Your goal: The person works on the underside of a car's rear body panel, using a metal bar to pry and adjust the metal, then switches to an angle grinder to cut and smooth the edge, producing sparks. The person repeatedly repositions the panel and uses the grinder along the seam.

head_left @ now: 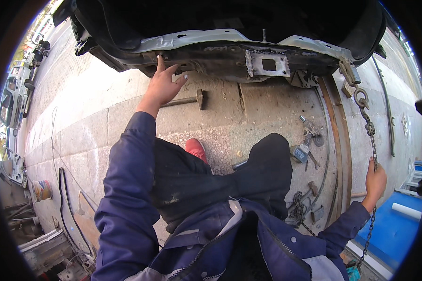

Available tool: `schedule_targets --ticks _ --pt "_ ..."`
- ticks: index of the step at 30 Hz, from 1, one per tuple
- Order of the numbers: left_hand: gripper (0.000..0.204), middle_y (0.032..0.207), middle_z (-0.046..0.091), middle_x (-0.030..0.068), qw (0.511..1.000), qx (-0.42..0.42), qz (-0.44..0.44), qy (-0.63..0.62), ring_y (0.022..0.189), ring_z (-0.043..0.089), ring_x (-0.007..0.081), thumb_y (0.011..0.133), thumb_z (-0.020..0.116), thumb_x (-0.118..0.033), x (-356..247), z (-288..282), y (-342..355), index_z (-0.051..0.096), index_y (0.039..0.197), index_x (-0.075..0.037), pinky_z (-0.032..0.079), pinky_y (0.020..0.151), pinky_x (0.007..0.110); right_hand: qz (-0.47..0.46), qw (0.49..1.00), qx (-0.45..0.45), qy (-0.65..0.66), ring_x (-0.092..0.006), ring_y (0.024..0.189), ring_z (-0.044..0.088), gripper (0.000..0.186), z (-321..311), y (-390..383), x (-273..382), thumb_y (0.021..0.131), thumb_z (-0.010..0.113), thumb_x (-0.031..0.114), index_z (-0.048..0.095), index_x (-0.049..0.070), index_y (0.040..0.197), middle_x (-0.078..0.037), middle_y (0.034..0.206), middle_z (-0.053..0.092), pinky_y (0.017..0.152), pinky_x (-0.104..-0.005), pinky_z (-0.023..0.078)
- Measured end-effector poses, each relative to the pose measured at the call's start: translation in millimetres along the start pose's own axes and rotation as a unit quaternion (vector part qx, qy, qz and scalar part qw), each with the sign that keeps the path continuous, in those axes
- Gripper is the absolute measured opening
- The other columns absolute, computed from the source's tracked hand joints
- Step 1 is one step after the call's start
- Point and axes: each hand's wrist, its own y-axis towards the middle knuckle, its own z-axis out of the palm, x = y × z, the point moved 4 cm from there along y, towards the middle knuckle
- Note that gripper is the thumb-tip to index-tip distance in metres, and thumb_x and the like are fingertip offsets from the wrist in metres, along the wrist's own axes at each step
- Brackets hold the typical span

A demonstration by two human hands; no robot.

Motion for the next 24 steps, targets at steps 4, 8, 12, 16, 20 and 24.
schedule_targets --ticks 4,8,12,16,20,24 --pt "0.071 0.174 0.016 0.0359 1.0 0.014 -0.008 -0.019 0.15 0.046 0.0486 0.097 0.072 -0.05 -2 -2 -2 0.061 0.153 -0.006 0.043 0.122 0.046 -0.003 1.0 -0.006 -0.005 -0.0544 0.096 0.069 0.065 -1 -2 1 0.106 0.053 0.06 0.074 0.0 0.097 -0.031 0.097 0.073 0.085 -0.064 0.051" --pt "0.073 0.174 0.016 0.0358 1.0 0.016 -0.011 -0.022 0.15 0.046 0.0484 0.097 0.072 -0.048 -5 -3 -2 0.058 0.155 -0.006 0.043 0.122 0.046 -0.007 1.0 -0.015 0.0 -0.0538 0.096 0.069 0.066 -3 -4 3 0.106 0.053 0.06 0.073 -0.001 0.096 -0.031 0.097 0.073 0.084 -0.0637 0.051" --pt "0.075 0.174 0.017 0.0359 1.0 0.012 -0.014 -0.019 0.149 0.047 0.0485 0.097 0.072 -0.048 -6 -1 -2 0.055 0.156 -0.005 0.044 0.122 0.046 -0.009 1.0 -0.017 -0.001 -0.0537 0.097 0.068 0.066 -5 -6 5 0.106 0.053 0.06 0.073 -0.002 0.097 -0.031 0.097 0.073 0.083 -0.0636 0.05" --pt "0.075 0.173 0.019 0.0369 1.0 0.002 -0.005 -0.008 0.15 0.045 0.0488 0.098 0.072 -0.048 -7 2 -1 0.054 0.157 -0.004 0.043 0.122 0.047 -0.005 1.0 -0.024 -0.008 -0.054 0.096 0.068 0.065 -9 -8 7 0.106 0.053 0.059 0.073 -0.002 0.097 -0.032 0.097 0.073 0.082 -0.0638 0.05" --pt "0.078 0.172 0.019 0.0386 1.0 0.01 -0.007 -0.001 0.151 0.042 0.0513 0.098 0.072 -0.049 -10 6 -1 0.051 0.158 -0.004 0.041 0.123 0.049 -0.002 1.0 -0.013 -0.001 -0.054 0.095 0.069 0.064 -11 -9 9 0.106 0.054 0.059 0.074 -0.001 0.097 -0.032 0.097 0.073 0.081 -0.0637 0.05" --pt "0.079 0.171 0.02 0.04 1.0 0.006 0.006 0.007 0.152 0.041 0.0522 0.098 0.072 -0.05 -17 8 -1 0.05 0.158 -0.004 0.041 0.123 0.049 -0.001 1.0 -0.016 -0.002 -0.0538 0.095 0.069 0.064 -12 -9 10 0.106 0.054 0.059 0.074 -0.002 0.097 -0.032 0.096 0.073 0.082 -0.063 0.051"
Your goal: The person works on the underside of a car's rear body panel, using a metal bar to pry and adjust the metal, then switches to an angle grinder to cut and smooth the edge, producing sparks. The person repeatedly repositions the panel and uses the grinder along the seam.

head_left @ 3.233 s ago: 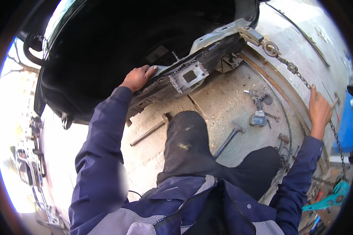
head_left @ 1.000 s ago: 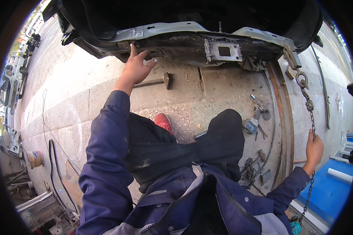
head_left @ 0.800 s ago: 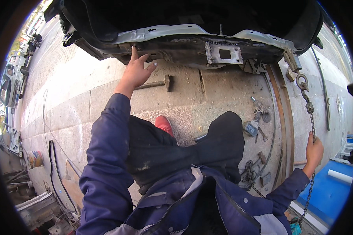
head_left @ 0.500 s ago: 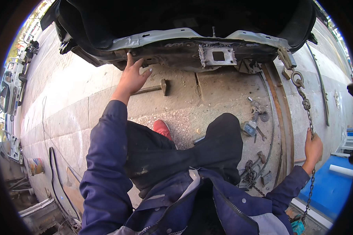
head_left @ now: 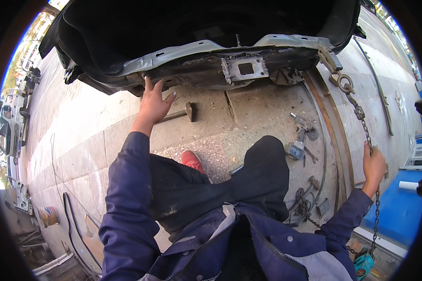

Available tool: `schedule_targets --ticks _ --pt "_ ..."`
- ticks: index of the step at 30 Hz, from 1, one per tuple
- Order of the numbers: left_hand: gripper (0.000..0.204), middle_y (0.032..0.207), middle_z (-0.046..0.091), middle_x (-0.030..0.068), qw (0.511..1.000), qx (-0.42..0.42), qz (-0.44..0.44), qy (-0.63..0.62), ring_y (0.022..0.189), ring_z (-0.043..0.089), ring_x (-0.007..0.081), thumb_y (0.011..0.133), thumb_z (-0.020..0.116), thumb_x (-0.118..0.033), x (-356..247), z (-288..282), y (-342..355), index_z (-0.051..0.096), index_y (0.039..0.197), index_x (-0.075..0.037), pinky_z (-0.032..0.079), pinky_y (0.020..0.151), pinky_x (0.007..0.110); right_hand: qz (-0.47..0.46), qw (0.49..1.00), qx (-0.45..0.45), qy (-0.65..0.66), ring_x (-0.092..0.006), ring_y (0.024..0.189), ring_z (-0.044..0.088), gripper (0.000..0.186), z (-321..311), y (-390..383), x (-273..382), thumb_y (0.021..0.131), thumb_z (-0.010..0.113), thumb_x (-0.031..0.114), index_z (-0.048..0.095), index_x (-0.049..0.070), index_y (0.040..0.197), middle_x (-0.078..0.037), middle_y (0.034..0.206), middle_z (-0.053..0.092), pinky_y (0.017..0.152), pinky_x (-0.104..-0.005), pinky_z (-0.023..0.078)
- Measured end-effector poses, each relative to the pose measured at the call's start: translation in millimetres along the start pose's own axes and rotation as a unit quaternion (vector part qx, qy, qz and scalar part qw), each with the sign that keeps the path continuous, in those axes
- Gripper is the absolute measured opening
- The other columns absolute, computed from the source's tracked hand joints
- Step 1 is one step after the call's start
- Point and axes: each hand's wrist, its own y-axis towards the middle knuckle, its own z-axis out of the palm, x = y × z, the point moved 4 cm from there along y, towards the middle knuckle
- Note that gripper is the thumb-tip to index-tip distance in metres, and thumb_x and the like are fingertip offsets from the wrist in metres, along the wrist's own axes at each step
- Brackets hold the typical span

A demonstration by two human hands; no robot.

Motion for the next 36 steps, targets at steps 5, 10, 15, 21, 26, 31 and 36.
schedule_targets --ticks 5,10,15,21,26,31,36 --pt "0.076 0.172 0.021 0.0376 0.999 -0.012 0.007 0.039 0.151 0.045 0.0497 0.1 0.071 -0.05 -4 -1 1 0.051 0.158 -0.004 0.044 0.121 0.047 -0.008 1.0 -0.007 -0.01 -0.0536 0.095 0.069 0.064 4 1 -2 0.106 0.054 0.058 0.074 -0.002 0.096 -0.032 0.096 0.073 0.082 -0.0625 0.052" --pt "0.076 0.172 0.022 0.0368 1.0 0.001 -0.001 0.02 0.147 0.051 0.0479 0.1 0.071 -0.049 -5 -3 0 0.051 0.158 -0.005 0.045 0.119 0.046 -0.014 1.0 -0.018 -0.018 -0.0528 0.095 0.07 0.064 9 5 -5 0.106 0.054 0.059 0.075 -0.001 0.097 -0.032 0.096 0.073 0.083 -0.0622 0.053" --pt "0.074 0.17 0.024 0.0386 1.0 0.001 0.007 0.002 0.153 0.042 0.0486 0.099 0.072 -0.047 -2 -5 -4 0.053 0.156 -0.004 0.041 0.123 0.047 -0.011 1.0 -0.011 -0.005 -0.052 0.096 0.071 0.064 9 4 -4 0.105 0.055 0.06 0.076 0.0 0.097 -0.031 0.097 0.074 0.083 -0.0618 0.053" --pt "0.07 0.172 0.03 0.032 0.999 -0.007 0.046 0.02 0.157 0.036 0.045 0.101 0.07 -0.046 -2 -3 -2 0.054 0.156 -0.006 0.039 0.124 0.047 0.019 0.999 -0.014 -0.022 -0.0503 0.095 0.072 0.061 0 0 2 0.104 0.057 0.06 0.076 0.002 0.097 -0.029 0.095 0.074 0.082 -0.0598 0.055" --pt "0.064 0.169 0.036 0.0292 0.997 -0.001 0.076 0.011 0.155 0.041 0.0439 0.103 0.069 -0.04 -16 0 -1 0.056 0.154 -0.002 0.042 0.122 0.048 0.035 0.999 -0.003 -0.006 -0.0482 0.093 0.073 0.058 -3 -3 2 0.103 0.06 0.058 0.078 0.003 0.097 -0.028 0.091 0.075 0.081 -0.0578 0.057" --pt "0.057 0.165 0.044 0.0248 0.99 -0.003 0.138 0.021 0.149 0.049 0.0419 0.103 0.07 -0.033 -50 5 1 0.06 0.149 -0.001 0.045 0.119 0.047 0.032 0.999 -0.012 0.007 -0.0461 0.088 0.074 0.057 -2 -4 0 0.103 0.061 0.057 0.078 0.003 0.096 -0.025 0.086 0.075 0.078 -0.0553 0.058" --pt "0.054 0.164 0.048 0.0206 0.981 -0.011 0.193 -0.007 0.146 0.052 0.0406 0.102 0.071 -0.027 -89 11 -5 0.06 0.149 -0.002 0.045 0.119 0.046 0.038 0.999 -0.012 0.015 -0.0442 0.084 0.074 0.055 -2 -4 2 0.103 0.062 0.056 0.078 0.004 0.094 -0.023 0.083 0.075 0.075 -0.0531 0.057"
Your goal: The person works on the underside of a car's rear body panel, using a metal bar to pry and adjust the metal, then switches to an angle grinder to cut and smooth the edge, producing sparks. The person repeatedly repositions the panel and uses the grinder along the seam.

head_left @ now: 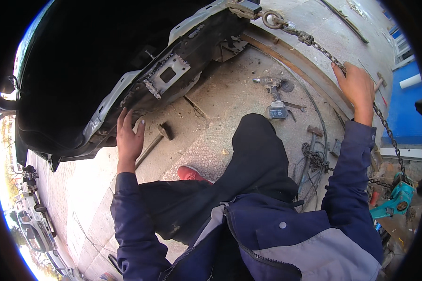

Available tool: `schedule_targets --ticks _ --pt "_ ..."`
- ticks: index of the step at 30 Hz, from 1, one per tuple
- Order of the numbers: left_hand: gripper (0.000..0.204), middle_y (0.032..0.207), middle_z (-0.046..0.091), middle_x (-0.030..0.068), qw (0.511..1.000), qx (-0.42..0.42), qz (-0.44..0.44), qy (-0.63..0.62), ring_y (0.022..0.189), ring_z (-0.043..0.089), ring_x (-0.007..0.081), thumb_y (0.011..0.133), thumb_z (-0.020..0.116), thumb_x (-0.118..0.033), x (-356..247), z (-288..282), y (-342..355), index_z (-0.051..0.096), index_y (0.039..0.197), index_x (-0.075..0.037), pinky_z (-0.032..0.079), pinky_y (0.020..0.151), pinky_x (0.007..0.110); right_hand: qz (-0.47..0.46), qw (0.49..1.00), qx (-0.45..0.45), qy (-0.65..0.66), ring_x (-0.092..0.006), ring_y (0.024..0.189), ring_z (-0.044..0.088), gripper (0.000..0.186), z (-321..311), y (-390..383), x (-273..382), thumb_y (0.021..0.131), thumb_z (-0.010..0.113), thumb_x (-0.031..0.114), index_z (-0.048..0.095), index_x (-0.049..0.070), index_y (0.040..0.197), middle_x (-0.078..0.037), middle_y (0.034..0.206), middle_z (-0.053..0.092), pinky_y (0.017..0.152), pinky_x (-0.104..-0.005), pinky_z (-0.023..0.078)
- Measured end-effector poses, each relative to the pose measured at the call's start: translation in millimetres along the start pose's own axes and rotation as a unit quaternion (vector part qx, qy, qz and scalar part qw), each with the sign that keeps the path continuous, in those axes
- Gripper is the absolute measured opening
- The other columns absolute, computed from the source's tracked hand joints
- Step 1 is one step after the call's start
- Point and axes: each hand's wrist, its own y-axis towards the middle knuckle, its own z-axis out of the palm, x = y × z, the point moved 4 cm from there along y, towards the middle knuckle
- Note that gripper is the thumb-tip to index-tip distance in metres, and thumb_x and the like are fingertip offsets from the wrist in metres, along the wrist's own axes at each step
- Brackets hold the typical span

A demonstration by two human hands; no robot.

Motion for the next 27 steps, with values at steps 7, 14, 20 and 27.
schedule_targets --ticks 7,14,20,27 --pt "0.065 0.165 0.046 0.0177 0.992 -0.042 0.12 0.027 0.149 0.049 0.0392 0.098 0.073 -0.019 -45 5 9 0.05 0.157 -0.005 0.043 0.121 0.045 -0.029 0.999 -0.026 0.003 -0.0437 0.085 0.075 0.054 4 1 -3 0.103 0.062 0.056 0.078 0.005 0.093 -0.023 0.084 0.075 0.075 -0.054 0.058" --pt "0.07 0.167 0.044 0.019 0.961 -0.057 0.257 0.085 0.154 0.042 0.0383 0.099 0.071 -0.014 -85 21 28 0.042 0.162 -0.004 0.033 0.128 0.049 -0.055 0.998 -0.023 0.02 -0.0445 0.089 0.075 0.058 10 0 -12 0.103 0.059 0.059 0.078 0.005 0.095 -0.024 0.089 0.076 0.078 -0.0546 0.059" --pt "0.071 0.164 0.046 0.021 0.933 -0.053 0.333 0.125 0.153 0.043 0.0381 0.099 0.069 -0.016 -109 51 52 0.04 0.163 -0.002 0.031 0.129 0.051 -0.094 0.976 -0.135 0.143 -0.0411 0.101 0.071 0.033 -9 -18 -12 0.094 0.07 0.034 0.072 0.002 0.102 -0.022 0.101 0.072 0.088 -0.0536 0.059" --pt "0.073 0.155 0.054 0.0254 0.935 -0.023 0.306 0.176 0.14 0.053 0.0423 0.101 0.066 -0.022 -118 84 73 0.037 0.164 0.001 0.038 0.124 0.051 -0.065 0.881 -0.294 0.365 -0.0264 0.086 0.065 0.016 100 -176 -3 0.094 0.074 0.024 0.07 0.009 0.1 -0.008 0.088 0.064 0.071 -0.0406 0.056"
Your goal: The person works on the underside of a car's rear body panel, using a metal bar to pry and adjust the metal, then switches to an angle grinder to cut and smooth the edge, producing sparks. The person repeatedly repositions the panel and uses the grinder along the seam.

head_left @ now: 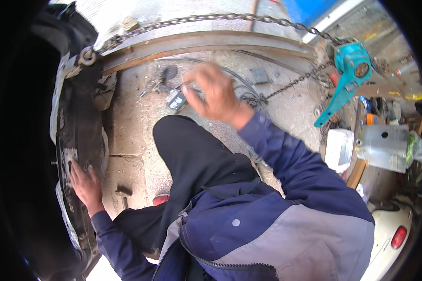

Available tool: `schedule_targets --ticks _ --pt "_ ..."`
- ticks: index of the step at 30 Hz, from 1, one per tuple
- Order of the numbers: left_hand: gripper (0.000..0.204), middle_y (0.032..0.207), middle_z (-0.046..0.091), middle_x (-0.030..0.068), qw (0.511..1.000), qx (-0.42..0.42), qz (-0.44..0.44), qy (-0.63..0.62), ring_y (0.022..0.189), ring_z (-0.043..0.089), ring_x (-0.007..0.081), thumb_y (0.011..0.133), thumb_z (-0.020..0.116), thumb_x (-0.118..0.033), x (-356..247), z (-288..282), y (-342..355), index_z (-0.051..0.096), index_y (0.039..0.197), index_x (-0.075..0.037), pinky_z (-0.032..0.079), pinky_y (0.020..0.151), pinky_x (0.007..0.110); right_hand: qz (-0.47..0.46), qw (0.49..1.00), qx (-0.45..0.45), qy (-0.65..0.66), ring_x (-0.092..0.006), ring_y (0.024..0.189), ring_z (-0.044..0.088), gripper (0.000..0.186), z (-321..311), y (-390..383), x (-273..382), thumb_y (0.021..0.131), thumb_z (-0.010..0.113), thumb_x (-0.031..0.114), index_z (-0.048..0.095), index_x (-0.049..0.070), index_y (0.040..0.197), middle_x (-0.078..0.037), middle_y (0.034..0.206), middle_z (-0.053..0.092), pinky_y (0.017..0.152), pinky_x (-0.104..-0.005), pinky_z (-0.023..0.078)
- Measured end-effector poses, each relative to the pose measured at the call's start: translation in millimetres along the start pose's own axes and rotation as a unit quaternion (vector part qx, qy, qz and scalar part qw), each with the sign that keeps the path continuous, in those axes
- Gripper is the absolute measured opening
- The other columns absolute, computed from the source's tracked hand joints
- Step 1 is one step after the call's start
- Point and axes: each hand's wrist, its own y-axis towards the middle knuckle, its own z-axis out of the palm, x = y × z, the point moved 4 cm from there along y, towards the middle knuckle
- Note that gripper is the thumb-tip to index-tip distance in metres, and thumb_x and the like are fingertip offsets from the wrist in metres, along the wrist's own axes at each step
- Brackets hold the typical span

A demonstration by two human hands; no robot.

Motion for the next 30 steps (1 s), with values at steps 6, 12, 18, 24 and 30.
schedule_targets --ticks 6,12,18,24,30 --pt "0.073 0.141 0.061 0.0241 0.998 0.011 -0.033 0.053 0.134 0.056 0.0423 0.104 0.066 -0.031 -9 -1 8 0.038 0.163 0.0 0.042 0.117 0.049 0.445 0.83 0.31 -0.132 -0.0413 0.118 0.057 0.033 -20 -329 -28 0.092 0.07 0.018 0.066 0.002 0.121 -0.019 0.116 0.062 0.102 -0.0512 0.049" --pt "0.082 0.141 0.058 0.0246 0.986 0.036 -0.061 0.15 0.135 0.055 0.0418 0.103 0.068 -0.04 -21 3 15 0.034 0.164 0.002 0.043 0.115 0.05 0.402 0.855 0.289 -0.152 -0.0424 0.115 0.057 0.032 -86 -449 0 0.086 0.07 0.012 0.065 0.002 0.116 -0.02 0.114 0.063 0.099 -0.0516 0.049" --pt "0.093 0.141 0.057 0.0278 0.983 0.064 -0.047 0.167 0.136 0.053 0.0433 0.1 0.071 -0.043 -22 5 17 0.028 0.164 0.008 0.042 0.117 0.051 0.638 0.711 0.196 -0.22 -0.0439 0.116 0.058 0.039 -107 -493 -12 0.082 0.077 0.017 0.063 0.003 0.115 -0.022 0.114 0.063 0.1 -0.0534 0.049" --pt "0.1 0.14 0.056 0.0276 0.986 0.058 -0.051 0.145 0.134 0.053 0.0423 0.098 0.075 -0.039 -19 5 14 0.021 0.167 0.009 0.039 0.12 0.05 0.553 0.705 0.346 -0.279 -0.0414 0.127 0.059 0.054 -84 -485 -35 0.08 0.084 0.025 0.061 0.006 0.125 -0.02 0.128 0.064 0.105 -0.0541 0.05" --pt "0.1 0.143 0.054 0.0273 0.993 0.07 -0.045 0.084 0.135 0.051 0.0429 0.098 0.074 -0.035 -19 0 16 0.018 0.167 0.01 0.036 0.122 0.049 0.646 0.627 0.396 -0.179 -0.0421 0.117 0.071 0.048 -78 -465 -56 0.078 0.084 0.024 0.07 0.003 0.118 -0.023 0.117 0.076 0.102 -0.0511 0.056"
